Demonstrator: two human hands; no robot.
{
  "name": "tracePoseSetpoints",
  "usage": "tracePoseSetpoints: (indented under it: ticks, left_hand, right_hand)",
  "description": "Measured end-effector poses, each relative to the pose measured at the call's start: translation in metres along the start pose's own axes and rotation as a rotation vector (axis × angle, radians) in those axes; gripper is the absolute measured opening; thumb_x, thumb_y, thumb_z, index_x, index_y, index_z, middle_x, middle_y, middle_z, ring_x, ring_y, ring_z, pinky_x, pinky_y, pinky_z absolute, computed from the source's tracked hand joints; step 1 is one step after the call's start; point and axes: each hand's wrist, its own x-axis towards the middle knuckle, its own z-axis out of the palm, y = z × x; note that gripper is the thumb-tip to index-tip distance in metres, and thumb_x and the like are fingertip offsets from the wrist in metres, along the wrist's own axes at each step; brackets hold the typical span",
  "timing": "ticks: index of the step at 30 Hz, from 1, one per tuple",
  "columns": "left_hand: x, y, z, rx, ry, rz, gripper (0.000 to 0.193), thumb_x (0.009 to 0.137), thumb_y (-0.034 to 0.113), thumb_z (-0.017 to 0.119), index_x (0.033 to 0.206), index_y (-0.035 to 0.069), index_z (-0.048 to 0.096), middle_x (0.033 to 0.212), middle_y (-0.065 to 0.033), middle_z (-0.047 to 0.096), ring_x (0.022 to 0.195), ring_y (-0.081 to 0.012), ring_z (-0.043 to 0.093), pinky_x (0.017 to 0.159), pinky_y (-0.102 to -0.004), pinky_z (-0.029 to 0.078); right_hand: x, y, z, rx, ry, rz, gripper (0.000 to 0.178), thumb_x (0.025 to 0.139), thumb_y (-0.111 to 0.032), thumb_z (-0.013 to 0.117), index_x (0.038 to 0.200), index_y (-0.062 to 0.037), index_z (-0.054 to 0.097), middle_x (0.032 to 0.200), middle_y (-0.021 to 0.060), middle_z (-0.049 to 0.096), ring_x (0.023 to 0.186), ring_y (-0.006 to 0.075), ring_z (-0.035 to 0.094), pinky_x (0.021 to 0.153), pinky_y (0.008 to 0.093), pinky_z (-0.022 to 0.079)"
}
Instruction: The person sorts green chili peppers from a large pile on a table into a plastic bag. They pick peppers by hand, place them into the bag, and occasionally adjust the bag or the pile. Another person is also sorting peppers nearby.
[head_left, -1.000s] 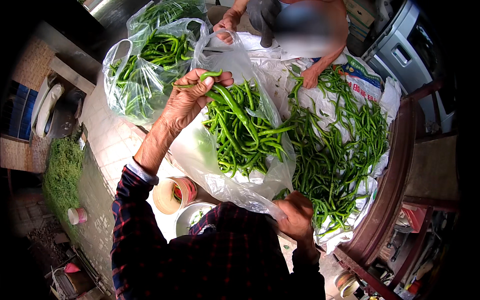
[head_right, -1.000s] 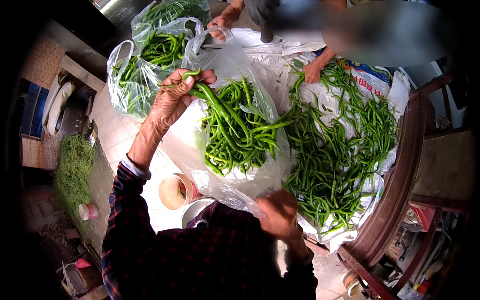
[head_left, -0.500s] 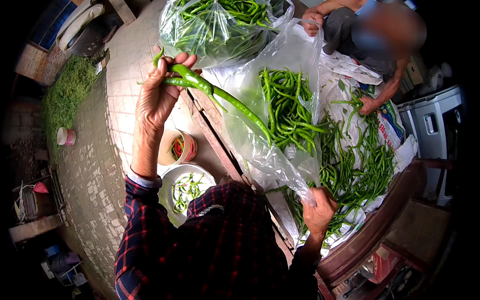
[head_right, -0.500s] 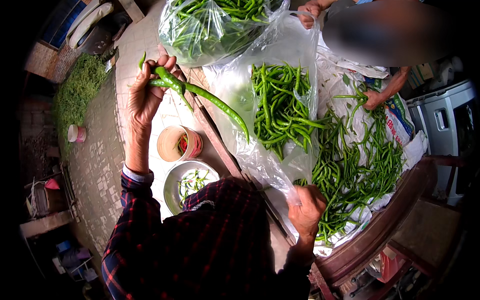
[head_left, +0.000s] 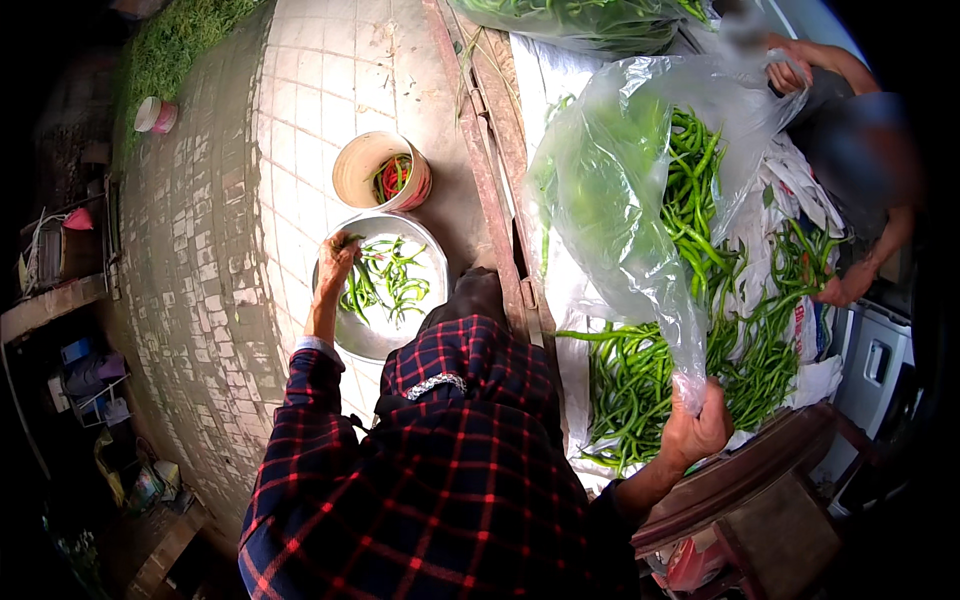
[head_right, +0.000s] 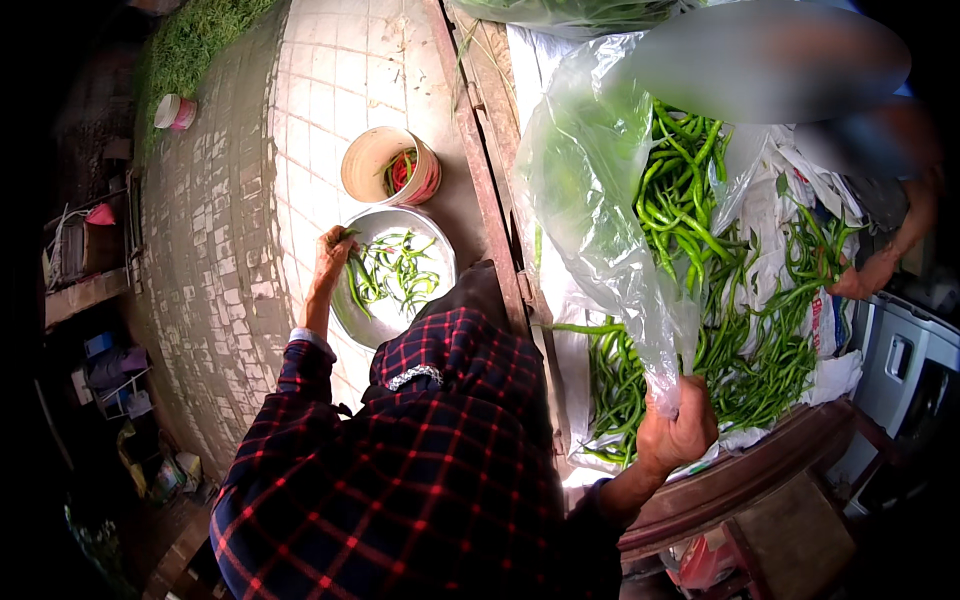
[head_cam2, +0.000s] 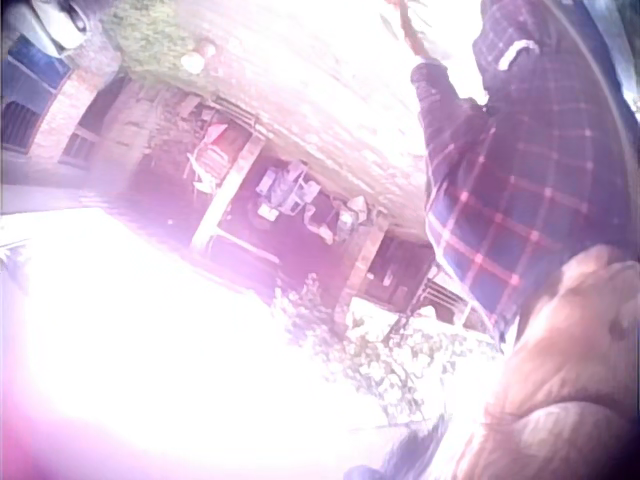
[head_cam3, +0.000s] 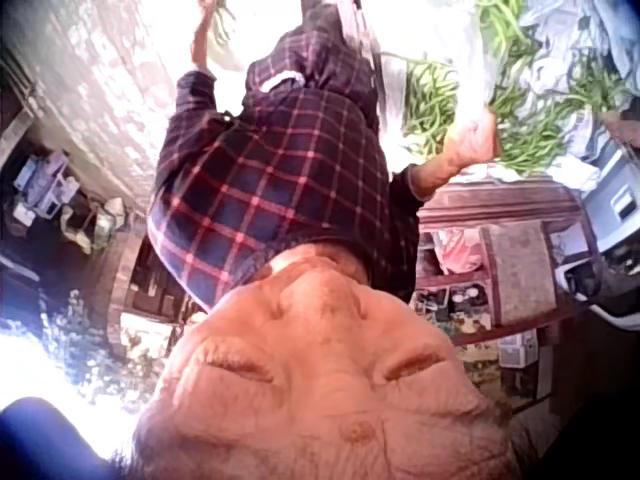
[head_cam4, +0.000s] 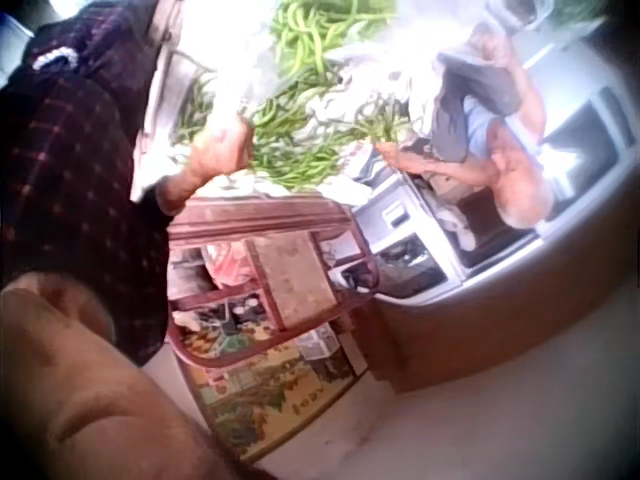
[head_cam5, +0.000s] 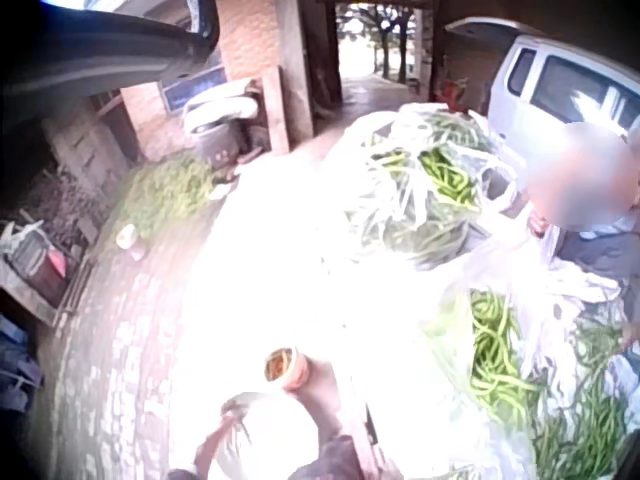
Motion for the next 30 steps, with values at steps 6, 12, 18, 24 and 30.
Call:
tracePoseSetpoints:
  ticks: [6,12,18,24,30]
  left_hand:
    - [-0.036,-0.13,0.022,0.569,-0.039,-0.123,0.026,0.066,0.019,0.077,0.086,0.004,0.069,0.073,-0.0119,0.068,0.066,-0.0219,0.064,0.064,-0.0348,0.05]
    - [-0.036,-0.094,0.033,0.696,-0.136,-0.124,0.035,0.061,0.024,0.081,0.085,0.002,0.07,0.076,-0.0153,0.068,0.071,-0.0305,0.066,0.067,-0.0391,0.052]
    - [-0.042,0.068,0.131,0.509,-0.538,0.383,0.02,0.08,0.019,0.063,0.079,-0.001,0.065,0.076,-0.0193,0.065,0.072,-0.0359,0.065,0.065,-0.0407,0.05]
    - [-0.124,0.182,0.237,0.407,-1.103,0.976,0.014,0.086,0.012,0.064,0.093,-0.001,0.063,0.082,-0.0151,0.063,0.073,-0.0349,0.062,0.066,-0.0415,0.051]
    - [-0.204,0.331,0.212,-0.06,-1.023,1.34,0.016,0.08,0.008,0.071,0.091,-0.001,0.063,0.081,-0.0109,0.063,0.067,-0.0258,0.064,0.057,-0.0366,0.051]
  right_hand:
    - [0.0,-0.001,-0.005,-0.011,-0.032,0.01,0.016,0.072,-0.005,0.074,0.081,0.0,0.062,0.068,0.011,0.057,0.057,0.0264,0.054,0.053,0.0337,0.042]
    - [0.006,0.007,-0.011,0.099,-0.003,-0.066,0.019,0.067,0.0,0.072,0.083,0.0014,0.062,0.068,0.0115,0.057,0.056,0.0274,0.054,0.052,0.0345,0.042]
    - [0.014,0.015,-0.01,0.148,0.053,-0.123,0.026,0.059,0.007,0.071,0.083,0.0016,0.062,0.067,0.0124,0.058,0.057,0.0291,0.055,0.052,0.0348,0.043]
    - [0.019,0.007,-0.007,0.175,0.087,-0.154,0.026,0.06,0.007,0.073,0.084,0.0035,0.062,0.067,0.0124,0.059,0.056,0.0272,0.056,0.053,0.0332,0.045]
    - [-0.002,0.001,0.012,0.239,0.036,-0.22,0.028,0.061,0.005,0.066,0.088,-0.0021,0.06,0.066,0.0044,0.052,0.057,0.0227,0.054,0.054,0.037,0.04]
